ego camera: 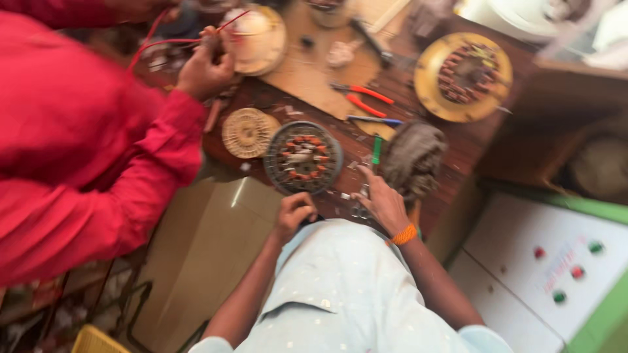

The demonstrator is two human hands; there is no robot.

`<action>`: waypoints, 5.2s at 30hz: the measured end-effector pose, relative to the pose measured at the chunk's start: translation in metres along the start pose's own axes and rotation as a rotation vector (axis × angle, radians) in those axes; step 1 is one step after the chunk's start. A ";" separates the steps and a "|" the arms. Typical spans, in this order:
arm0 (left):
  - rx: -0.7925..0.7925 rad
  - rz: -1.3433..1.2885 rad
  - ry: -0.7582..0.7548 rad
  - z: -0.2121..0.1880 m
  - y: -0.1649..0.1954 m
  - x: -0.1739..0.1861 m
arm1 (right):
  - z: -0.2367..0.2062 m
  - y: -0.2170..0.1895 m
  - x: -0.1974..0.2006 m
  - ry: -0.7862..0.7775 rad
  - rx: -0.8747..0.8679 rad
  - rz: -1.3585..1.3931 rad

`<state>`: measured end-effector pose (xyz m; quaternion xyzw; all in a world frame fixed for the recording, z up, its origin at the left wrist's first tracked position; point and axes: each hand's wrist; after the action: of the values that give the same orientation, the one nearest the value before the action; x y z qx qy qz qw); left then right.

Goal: The person works on a motor armature at a workbench, using a screwdriver and scissors to trim and adjust the copper coil windings around the slots. They then carry the armature to a green winding machine, seat it in the machine, and operate the machine on the armature.

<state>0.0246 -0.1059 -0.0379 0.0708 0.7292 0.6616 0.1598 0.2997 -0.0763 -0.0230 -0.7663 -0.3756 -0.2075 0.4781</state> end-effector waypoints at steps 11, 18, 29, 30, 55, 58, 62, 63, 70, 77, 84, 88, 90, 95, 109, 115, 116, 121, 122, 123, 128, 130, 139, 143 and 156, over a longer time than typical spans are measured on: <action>-0.016 0.008 0.028 -0.003 -0.001 -0.001 | 0.005 0.023 -0.061 0.304 -0.063 -0.145; -0.042 -0.162 0.058 -0.006 0.000 -0.007 | 0.007 0.029 -0.058 0.276 -0.186 -0.062; -0.020 -0.168 0.045 -0.008 -0.001 -0.001 | -0.010 0.031 -0.002 0.162 -0.069 0.228; -0.022 -0.171 0.049 -0.008 -0.002 -0.002 | -0.012 0.031 0.006 0.043 -0.241 0.252; -0.093 -0.179 0.002 -0.008 -0.002 0.002 | -0.015 0.055 0.044 0.096 0.437 1.480; -0.098 -0.162 0.010 -0.008 0.000 -0.001 | -0.010 0.062 0.032 0.074 0.330 1.765; -0.129 -0.159 0.048 -0.011 0.002 -0.001 | 0.001 0.081 0.025 0.159 0.037 2.086; -0.131 -0.154 0.059 -0.012 0.002 -0.001 | 0.002 0.088 0.023 0.163 -0.028 2.164; -0.089 -0.201 0.221 -0.024 0.002 -0.013 | -0.006 0.104 -0.006 -0.300 -0.075 2.722; -0.143 -0.354 0.249 -0.026 0.019 -0.028 | -0.016 0.076 -0.036 0.091 -0.501 2.533; -0.075 -0.286 0.313 -0.030 0.024 -0.033 | -0.012 0.087 -0.039 0.204 -0.548 2.384; -0.078 -0.273 0.328 -0.033 0.022 -0.035 | -0.017 0.102 -0.033 0.382 -0.807 2.262; -0.068 -0.276 0.335 -0.034 0.021 -0.036 | -0.019 0.108 -0.032 0.139 -0.666 2.175; -0.040 -0.274 0.332 -0.032 0.021 -0.039 | -0.028 0.106 -0.040 -0.285 -0.373 2.112; -0.012 -0.216 0.320 -0.034 0.018 -0.036 | -0.052 0.065 -0.001 -0.013 -0.107 1.428; -0.005 -0.300 0.316 -0.035 0.020 -0.038 | -0.053 0.052 0.014 0.145 -0.184 0.973; 0.005 -0.320 0.322 -0.035 0.021 -0.038 | -0.055 0.048 0.018 0.141 -0.163 0.912; 0.035 -0.434 0.300 -0.036 0.022 -0.038 | -0.070 0.023 0.034 0.038 -0.106 0.696; 0.046 -0.458 0.303 -0.036 0.022 -0.038 | -0.072 0.017 0.035 0.010 -0.086 0.689; 0.056 -0.475 0.296 -0.036 0.021 -0.038 | -0.075 0.010 0.036 -0.018 -0.066 0.683; 0.128 -0.518 0.287 -0.037 0.019 -0.039 | -0.085 -0.024 0.034 -0.098 0.261 0.476; 0.121 -0.535 0.284 -0.038 0.018 -0.039 | -0.084 -0.038 0.032 -0.166 0.447 0.414; 0.083 -0.573 0.314 -0.042 0.017 -0.038 | -0.082 -0.074 0.018 -0.067 0.563 0.312; 0.076 -0.595 0.319 -0.042 0.012 -0.040 | -0.077 -0.073 0.011 0.048 0.616 0.243; 0.113 -0.607 0.368 -0.044 0.005 -0.038 | -0.068 -0.071 -0.001 0.121 0.539 0.133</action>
<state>0.0458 -0.1587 -0.0241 -0.2607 0.7688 0.5445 0.2108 0.2470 -0.1187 0.0483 -0.6207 -0.3370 -0.1139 0.6987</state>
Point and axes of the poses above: each hand's wrist, its own z-axis towards the middle knuckle, its own x-axis out of the back of the hand, y = z × x, and after that the axes turned 10 degrees about -x, right-handed
